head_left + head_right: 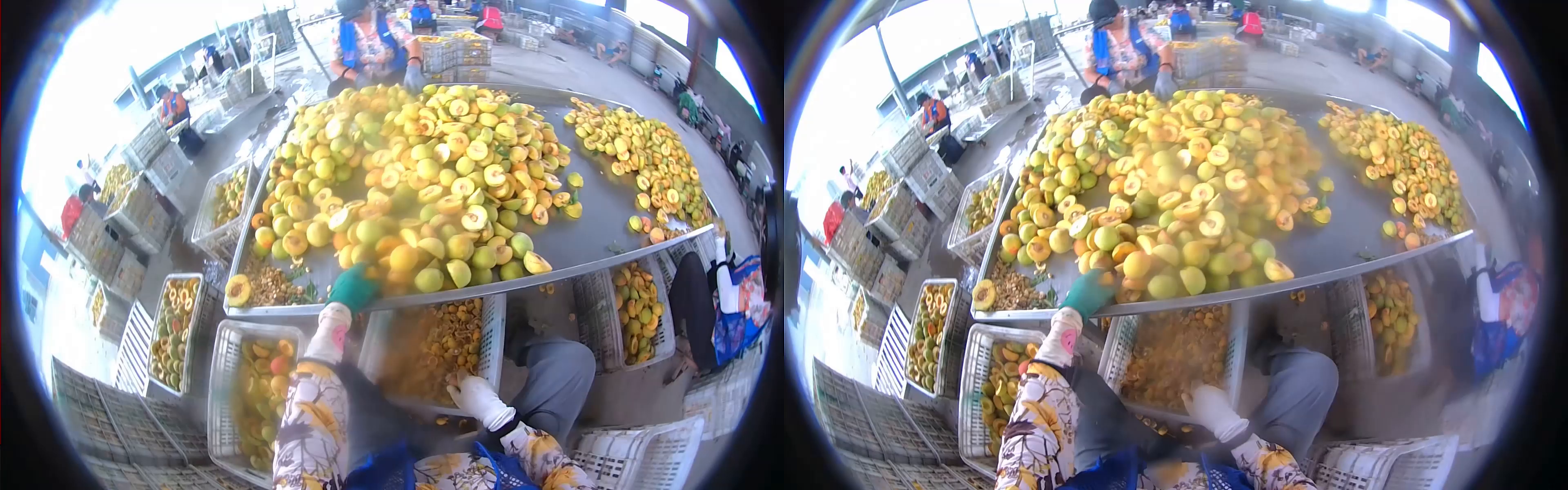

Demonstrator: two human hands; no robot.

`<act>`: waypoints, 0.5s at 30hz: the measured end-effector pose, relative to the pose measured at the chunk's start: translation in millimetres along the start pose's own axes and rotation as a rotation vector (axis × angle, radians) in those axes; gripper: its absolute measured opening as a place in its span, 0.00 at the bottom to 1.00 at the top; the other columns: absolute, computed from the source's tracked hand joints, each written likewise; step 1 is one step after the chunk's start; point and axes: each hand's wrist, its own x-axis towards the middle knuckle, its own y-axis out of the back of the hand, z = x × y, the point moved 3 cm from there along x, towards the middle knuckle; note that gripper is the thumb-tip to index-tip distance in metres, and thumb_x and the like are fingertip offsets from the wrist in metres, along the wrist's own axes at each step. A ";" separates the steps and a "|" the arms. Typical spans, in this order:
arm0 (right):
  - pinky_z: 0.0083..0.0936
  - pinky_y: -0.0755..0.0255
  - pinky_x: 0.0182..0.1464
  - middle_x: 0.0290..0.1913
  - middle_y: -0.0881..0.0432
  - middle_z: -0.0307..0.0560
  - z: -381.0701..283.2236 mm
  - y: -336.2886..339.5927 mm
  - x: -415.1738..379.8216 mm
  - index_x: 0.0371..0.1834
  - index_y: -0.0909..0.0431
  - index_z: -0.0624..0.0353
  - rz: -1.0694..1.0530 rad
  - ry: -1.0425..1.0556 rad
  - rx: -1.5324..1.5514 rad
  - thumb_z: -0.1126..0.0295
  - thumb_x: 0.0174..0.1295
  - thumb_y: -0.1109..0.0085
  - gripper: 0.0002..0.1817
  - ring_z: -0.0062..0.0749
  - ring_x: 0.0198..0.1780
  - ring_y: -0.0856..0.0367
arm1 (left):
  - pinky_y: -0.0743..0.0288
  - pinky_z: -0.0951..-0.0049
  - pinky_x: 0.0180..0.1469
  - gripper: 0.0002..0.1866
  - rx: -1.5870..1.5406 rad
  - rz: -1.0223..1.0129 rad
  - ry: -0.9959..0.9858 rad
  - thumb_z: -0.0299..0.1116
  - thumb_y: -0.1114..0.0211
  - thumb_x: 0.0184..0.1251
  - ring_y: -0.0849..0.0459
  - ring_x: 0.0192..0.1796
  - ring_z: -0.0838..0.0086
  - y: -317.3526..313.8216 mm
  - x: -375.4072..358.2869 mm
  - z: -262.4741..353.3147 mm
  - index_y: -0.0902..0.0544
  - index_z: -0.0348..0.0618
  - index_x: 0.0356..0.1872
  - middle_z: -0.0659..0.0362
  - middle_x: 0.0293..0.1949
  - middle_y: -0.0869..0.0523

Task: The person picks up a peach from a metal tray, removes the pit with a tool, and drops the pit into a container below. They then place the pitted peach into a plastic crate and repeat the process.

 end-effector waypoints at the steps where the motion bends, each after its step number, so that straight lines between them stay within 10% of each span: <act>1: 0.37 0.25 0.38 0.33 0.18 0.62 0.6 4.1 1.4 0.41 0.24 0.64 0.071 -0.038 0.064 0.59 0.64 0.44 0.16 0.51 0.39 0.17 | 0.24 0.64 0.52 0.27 -0.162 0.029 0.071 0.38 0.31 0.53 0.18 0.51 0.60 8.3 -1.1 -3.2 0.24 0.45 0.57 0.46 0.51 0.18; 5: 0.26 0.26 0.35 0.33 0.18 0.46 -32.5 43.2 7.0 0.44 0.24 0.60 0.219 -0.112 0.797 0.57 0.65 0.44 0.17 0.33 0.34 0.17 | 0.21 0.67 0.50 0.28 -0.682 0.109 -0.141 0.23 0.28 0.46 0.18 0.52 0.67 22.3 -71.7 53.2 0.23 0.43 0.54 0.50 0.49 0.18; 8: 0.19 0.29 0.33 0.34 0.22 0.36 -79.8 65.5 15.1 0.46 0.24 0.59 0.030 -0.284 1.640 0.60 0.64 0.43 0.15 0.20 0.32 0.24 | 0.26 0.62 0.60 0.33 -0.356 0.098 -0.584 0.20 0.27 0.44 0.26 0.62 0.61 14.7 -145.5 119.3 0.25 0.39 0.58 0.49 0.61 0.27; 10: 0.23 0.26 0.40 0.41 0.21 0.39 -91.7 83.5 11.4 0.55 0.27 0.62 0.003 -0.229 1.537 0.62 0.63 0.40 0.21 0.24 0.39 0.22 | 0.30 0.61 0.64 0.34 -0.226 0.107 -0.705 0.25 0.27 0.48 0.30 0.66 0.60 4.3 -175.5 145.4 0.27 0.39 0.61 0.49 0.66 0.32; 13: 0.23 0.27 0.49 0.48 0.21 0.42 -88.8 81.2 4.4 0.56 0.28 0.67 0.070 -0.118 1.512 0.67 0.59 0.36 0.24 0.23 0.48 0.23 | 0.29 0.66 0.62 0.27 -1.484 0.025 -0.047 0.31 0.39 0.64 0.29 0.63 0.66 -15.2 -198.7 138.9 0.31 0.37 0.64 0.54 0.62 0.30; 15: 0.24 0.27 0.50 0.48 0.20 0.45 -89.0 80.9 2.1 0.55 0.28 0.68 0.070 -0.020 1.346 0.66 0.60 0.36 0.23 0.26 0.48 0.22 | 0.26 0.69 0.58 0.27 -1.512 -0.001 0.068 0.37 0.43 0.70 0.25 0.57 0.69 -41.7 -204.5 117.3 0.35 0.34 0.65 0.53 0.59 0.28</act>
